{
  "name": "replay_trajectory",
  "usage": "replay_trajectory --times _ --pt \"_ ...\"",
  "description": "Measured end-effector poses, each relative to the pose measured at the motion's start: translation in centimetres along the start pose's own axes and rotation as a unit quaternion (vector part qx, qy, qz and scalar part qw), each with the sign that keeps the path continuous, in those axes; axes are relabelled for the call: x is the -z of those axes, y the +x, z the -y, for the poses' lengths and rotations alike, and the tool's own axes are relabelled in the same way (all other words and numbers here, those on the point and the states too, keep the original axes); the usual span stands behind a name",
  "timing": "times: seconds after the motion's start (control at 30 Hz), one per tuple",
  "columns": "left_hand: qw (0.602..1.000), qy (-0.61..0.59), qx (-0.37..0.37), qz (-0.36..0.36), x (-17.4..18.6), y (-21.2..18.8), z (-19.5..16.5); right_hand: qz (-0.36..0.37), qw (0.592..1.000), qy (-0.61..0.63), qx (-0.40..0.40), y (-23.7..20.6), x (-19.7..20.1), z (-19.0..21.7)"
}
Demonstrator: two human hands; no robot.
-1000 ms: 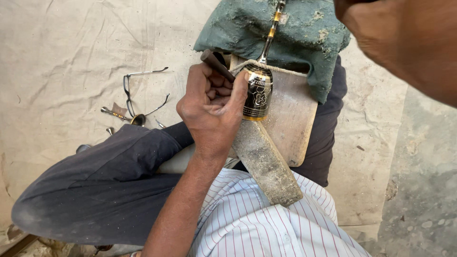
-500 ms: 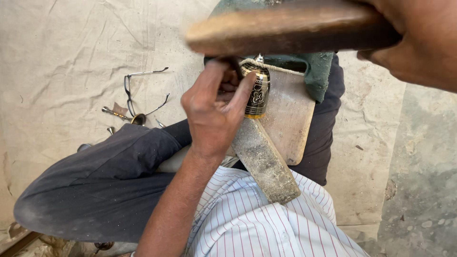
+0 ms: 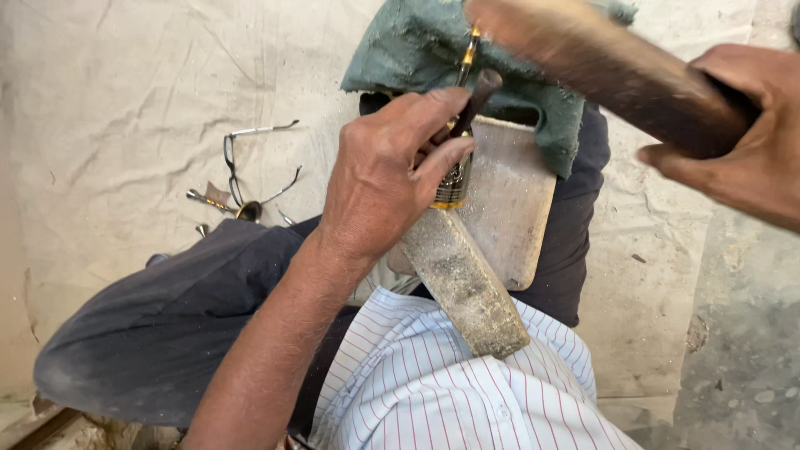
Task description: The person sits cross-legged on the ground with a brass bell held against a stone block, holding a punch against the bell's surface and striking it with a wooden mallet to work the engraved decoration. They reposition the bell and punch repeatedly to work different areas of the surface.
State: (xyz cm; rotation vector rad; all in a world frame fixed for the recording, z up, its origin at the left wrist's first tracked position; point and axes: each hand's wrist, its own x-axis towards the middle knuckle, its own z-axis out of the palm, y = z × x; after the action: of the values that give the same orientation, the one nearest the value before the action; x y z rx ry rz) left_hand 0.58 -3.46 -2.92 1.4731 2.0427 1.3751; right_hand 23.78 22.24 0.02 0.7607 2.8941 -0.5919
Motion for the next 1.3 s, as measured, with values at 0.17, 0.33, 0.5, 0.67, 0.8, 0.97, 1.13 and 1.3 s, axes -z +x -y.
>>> replay_trajectory --times 0.17,0.33,0.5,0.67,0.8,0.97,1.13,1.3 --pt "0.994 0.034 -0.066 0.076 1.3 1.2 0.1 -0.042 0.995 0.081 -0.047 -4.0 -1.7 1.8" --pt "0.982 0.062 -0.104 0.145 1.6 2.3 0.3 -0.062 0.977 0.121 -0.165 -7.1 -4.3 3.7" --pt "0.969 0.039 -0.149 0.194 1.8 3.6 0.1 -0.134 0.965 0.148 -0.17 -8.9 -5.8 5.8" --pt "0.955 0.069 -0.169 0.232 1.4 3.8 -0.1 -0.219 0.953 0.138 -0.155 -10.0 -8.6 6.7" --pt "0.951 0.058 -0.187 0.241 1.8 4.0 -0.1 -0.174 0.953 0.149 -0.198 -10.9 -11.0 6.4" --pt "0.99 -0.023 -0.122 0.065 3.4 2.0 -0.1 -0.211 0.91 0.329 -0.139 -11.4 -11.8 5.9" --pt "0.963 -0.226 0.121 -0.079 0.4 -2.0 1.0 -0.165 0.91 0.373 -0.074 -9.0 -7.7 5.1" --pt "0.937 -0.281 0.145 -0.146 -1.8 -3.7 2.0 -0.113 0.95 0.29 0.014 -3.9 -2.1 4.7"
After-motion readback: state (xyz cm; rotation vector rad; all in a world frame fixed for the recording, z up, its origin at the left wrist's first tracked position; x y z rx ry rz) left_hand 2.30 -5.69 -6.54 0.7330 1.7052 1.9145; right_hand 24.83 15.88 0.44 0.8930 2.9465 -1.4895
